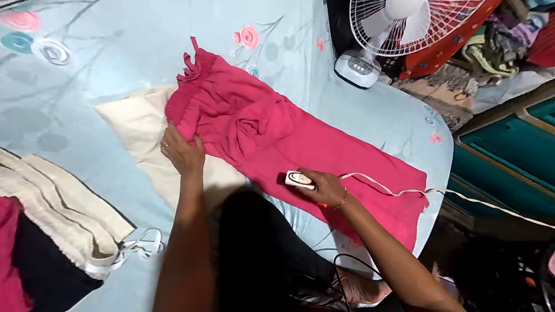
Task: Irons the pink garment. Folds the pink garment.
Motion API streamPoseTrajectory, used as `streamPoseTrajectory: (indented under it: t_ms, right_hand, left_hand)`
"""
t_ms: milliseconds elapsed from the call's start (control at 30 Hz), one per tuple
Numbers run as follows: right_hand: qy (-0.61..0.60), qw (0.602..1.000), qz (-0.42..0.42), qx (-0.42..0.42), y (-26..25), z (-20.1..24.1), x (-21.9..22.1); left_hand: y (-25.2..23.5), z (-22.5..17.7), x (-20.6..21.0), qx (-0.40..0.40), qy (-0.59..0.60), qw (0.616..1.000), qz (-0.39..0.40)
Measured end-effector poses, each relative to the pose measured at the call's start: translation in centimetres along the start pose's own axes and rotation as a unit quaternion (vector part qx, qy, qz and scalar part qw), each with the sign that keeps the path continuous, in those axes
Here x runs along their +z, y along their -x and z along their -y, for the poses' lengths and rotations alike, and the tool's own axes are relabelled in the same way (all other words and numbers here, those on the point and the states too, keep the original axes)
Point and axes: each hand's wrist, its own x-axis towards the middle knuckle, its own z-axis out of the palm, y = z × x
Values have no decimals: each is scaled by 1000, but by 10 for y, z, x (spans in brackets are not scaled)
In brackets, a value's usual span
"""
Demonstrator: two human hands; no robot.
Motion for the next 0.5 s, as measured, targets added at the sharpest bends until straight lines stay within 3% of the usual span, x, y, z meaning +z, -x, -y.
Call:
streamPoseTrajectory:
  t_ms: [100,267,400,500]
  right_hand:
    - [-10,994,-71,88,-7,4,4]
    - [-30,980,-90,176,-45,26,4]
    - [-37,977,-102,184,-71,34,3]
    - [-30,983,-71,166,-68,29,-4]
  left_hand:
    - [1,0,1,1,4,1000,-7]
    - [1,0,2,-1,10,1000,-17]
    - [14,-13,-2,46,37,996,-68]
    - [30,-44,-3,100,42,994,-6]
